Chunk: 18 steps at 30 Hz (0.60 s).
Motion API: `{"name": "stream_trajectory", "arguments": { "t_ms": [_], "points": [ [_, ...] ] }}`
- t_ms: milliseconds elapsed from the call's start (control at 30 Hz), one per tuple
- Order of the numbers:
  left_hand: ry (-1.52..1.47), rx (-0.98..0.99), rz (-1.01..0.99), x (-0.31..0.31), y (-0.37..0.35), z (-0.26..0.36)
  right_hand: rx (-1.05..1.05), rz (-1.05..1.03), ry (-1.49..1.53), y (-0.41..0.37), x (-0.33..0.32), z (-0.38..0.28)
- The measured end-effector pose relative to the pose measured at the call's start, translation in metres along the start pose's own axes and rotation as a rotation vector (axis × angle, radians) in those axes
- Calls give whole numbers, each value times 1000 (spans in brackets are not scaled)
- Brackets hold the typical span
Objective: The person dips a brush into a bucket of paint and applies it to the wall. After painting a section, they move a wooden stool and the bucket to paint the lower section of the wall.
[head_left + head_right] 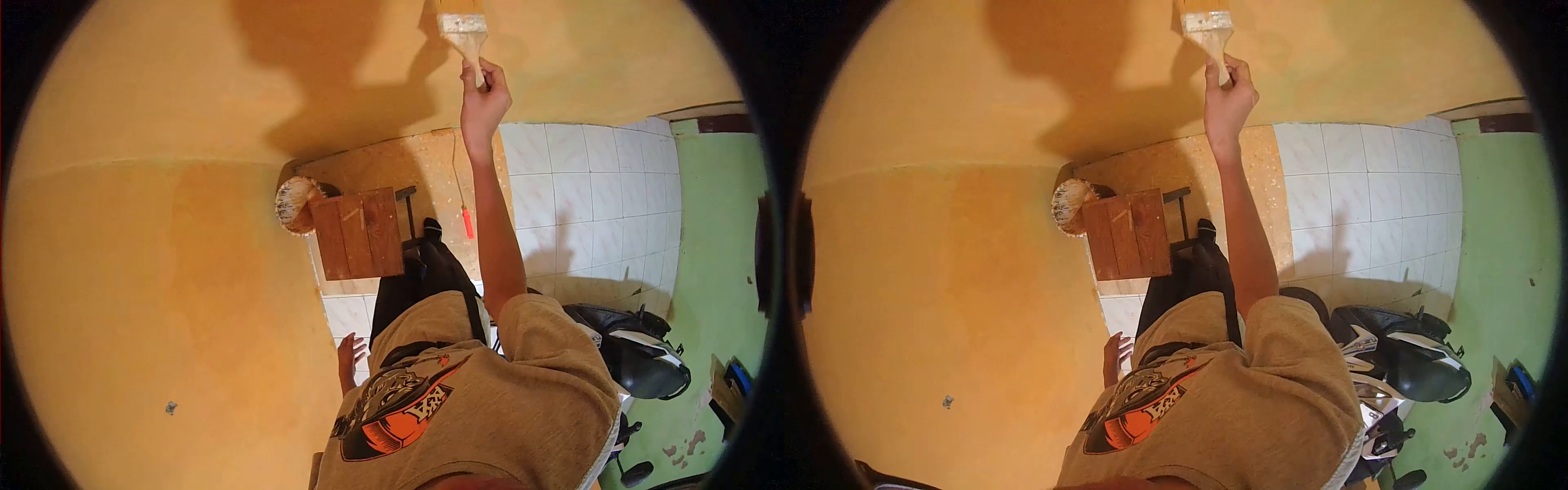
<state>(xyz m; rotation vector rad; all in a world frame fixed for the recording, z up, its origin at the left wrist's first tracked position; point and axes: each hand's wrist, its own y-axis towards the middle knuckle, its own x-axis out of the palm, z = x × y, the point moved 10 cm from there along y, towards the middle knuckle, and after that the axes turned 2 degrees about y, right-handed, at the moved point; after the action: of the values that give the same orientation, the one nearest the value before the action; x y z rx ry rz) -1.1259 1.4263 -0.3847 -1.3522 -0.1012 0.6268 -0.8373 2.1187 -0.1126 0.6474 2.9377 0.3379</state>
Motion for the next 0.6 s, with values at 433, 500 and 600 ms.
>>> {"name": "stream_trajectory", "arguments": {
  "t_ms": [433, 500, 600],
  "points": [
    [12, -8, -102, -3, 14, -23, 257, -153, -310, -45, 26, 163],
    [23, 12, -119, -7, 20, -11, 184, -123, -324, -35, 21, 143],
    [39, 4, -99, -14, 28, 19, 42, -39, -240, -16, 17, 86]
  ]
}}
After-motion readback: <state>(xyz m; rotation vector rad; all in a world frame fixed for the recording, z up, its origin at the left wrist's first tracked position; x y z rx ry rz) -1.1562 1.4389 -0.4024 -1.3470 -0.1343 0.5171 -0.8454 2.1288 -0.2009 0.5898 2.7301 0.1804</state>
